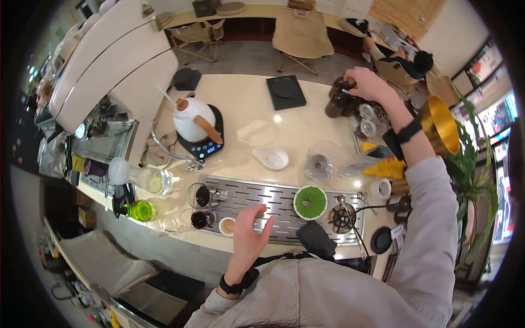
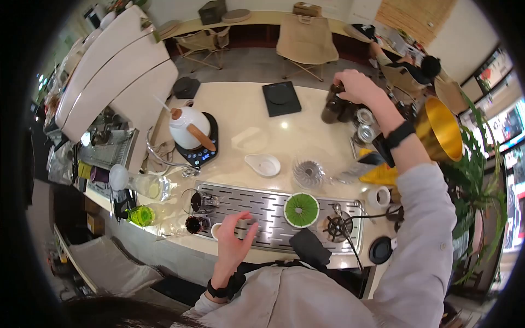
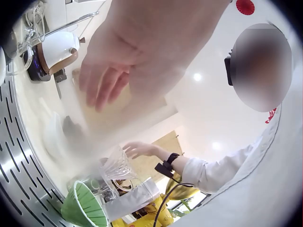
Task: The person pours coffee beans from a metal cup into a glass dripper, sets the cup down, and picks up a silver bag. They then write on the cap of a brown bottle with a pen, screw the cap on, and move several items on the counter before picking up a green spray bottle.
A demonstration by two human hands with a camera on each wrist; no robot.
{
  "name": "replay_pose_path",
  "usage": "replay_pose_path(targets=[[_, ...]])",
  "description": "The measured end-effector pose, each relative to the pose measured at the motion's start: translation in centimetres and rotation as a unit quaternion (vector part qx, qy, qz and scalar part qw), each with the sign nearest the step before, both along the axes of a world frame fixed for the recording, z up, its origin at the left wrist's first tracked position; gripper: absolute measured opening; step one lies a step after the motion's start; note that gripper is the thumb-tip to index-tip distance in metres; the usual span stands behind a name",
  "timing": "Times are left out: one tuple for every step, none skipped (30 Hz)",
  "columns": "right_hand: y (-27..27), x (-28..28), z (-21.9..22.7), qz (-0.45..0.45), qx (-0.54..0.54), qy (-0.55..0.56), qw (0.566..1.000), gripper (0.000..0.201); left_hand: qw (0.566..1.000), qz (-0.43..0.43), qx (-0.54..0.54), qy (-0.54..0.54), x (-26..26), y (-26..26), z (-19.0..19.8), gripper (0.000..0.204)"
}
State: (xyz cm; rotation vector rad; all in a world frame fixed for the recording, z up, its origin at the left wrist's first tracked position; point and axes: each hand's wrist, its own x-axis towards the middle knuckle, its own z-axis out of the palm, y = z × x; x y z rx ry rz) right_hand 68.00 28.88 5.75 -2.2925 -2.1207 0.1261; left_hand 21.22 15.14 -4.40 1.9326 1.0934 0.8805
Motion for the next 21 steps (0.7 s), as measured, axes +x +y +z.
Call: replay_pose_path(targets=[[-2.2,-1.7,2.4,-0.007,0.002,0.020,1.000,0.040,1.000,-0.013,0.003,0.002,0.0,-0.1,0.2,0.031],[-5.1,-3.9,4.5,-0.013,0.004,0.040,0.999,0.041,1.000,-0.025,0.007,0.004,0.1,-0.1,0.5,0.029],[-7.9,-5.4,5.6,-0.017,0.007,0.059,0.998,0.043,0.999,-0.035,0.011,0.004,0.1,-0.3,0.7,0.027],[-10.4,-6.2,5.8,0.007,0.009,0.050,0.999,0.045,0.999,-0.042,0.011,0.002,0.1,-0.4,0.6,0.027],[-12.8,-6.7,5.8,0.031,0.010,0.041,0.999,0.048,0.999,-0.050,0.011,0.001,0.1,-0.6,0.4,0.027],[-15.0,-7.3,5.1,0.070,0.024,0.031,0.997,0.050,0.998,-0.059,0.012,-0.001,0.1,-0.8,0.2,0.027],[-16.8,-7.1,3.6,0.069,0.019,0.007,0.997,0.052,0.997,-0.073,0.008,-0.009,0.3,-1.0,0.1,0.026],[-17.9,-6.5,1.4,0.081,0.047,-0.024,0.995,0.046,0.996,-0.087,0.005,-0.017,0.6,-1.3,0.0,0.025],[-18.8,-5.9,-0.8,0.093,0.075,-0.054,0.991,0.039,0.995,-0.100,0.002,-0.024,0.9,-1.6,0.1,0.024],[-19.4,-5.3,-2.7,0.093,0.076,-0.048,0.992,0.032,0.993,-0.120,0.012,-0.019,1.0,-1.9,0.3,0.023],[-19.8,-4.7,-4.3,0.094,0.078,-0.043,0.992,0.024,0.990,-0.138,0.022,-0.015,1.2,-2.2,0.7,0.022],[-20.0,-5.1,-4.2,0.097,0.080,-0.037,0.991,0.017,0.987,-0.154,0.033,-0.009,1.4,-2.5,1.0,0.022],[-20.7,-5.4,-3.8,0.080,0.072,-0.031,0.994,0.012,0.985,-0.167,0.039,-0.008,1.5,-2.7,1.3,0.021],[-21.8,-6.0,-3.3,0.065,0.065,-0.025,0.995,0.007,0.983,-0.179,0.046,-0.007,1.5,-2.9,1.5,0.021],[-22.7,-7.1,-2.3,0.050,0.057,-0.018,0.997,0.003,0.981,-0.189,0.052,-0.004,1.5,-3.1,1.7,0.021],[-23.7,-8.1,-1.3,0.052,0.075,-0.024,0.996,0.002,0.980,-0.193,0.043,0.004,1.4,-3.2,1.7,0.021],[-24.9,-9.1,-0.2,0.053,0.092,-0.031,0.994,0.002,0.980,-0.197,0.034,-0.004,1.5,-3.3,1.7,0.022],[-26.1,-10.1,1.2,0.054,0.109,-0.039,0.992,0.003,0.979,-0.201,0.024,-0.012,1.6,-3.3,1.8,0.023],[-27.4,-11.2,3.0,0.041,0.108,-0.042,0.992,0.003,0.978,-0.206,0.014,-0.022,1.9,-3.4,1.9,0.024],[-28.5,-12.6,5.1,0.028,0.106,-0.046,0.993,0.003,0.976,-0.215,0.009,-0.038,2.3,-3.5,2.2,0.028],[-29.7,-13.9,7.0,0.016,0.104,-0.050,0.993,0.003,0.973,-0.224,0.004,-0.055,2.7,-3.5,2.6,0.031]])
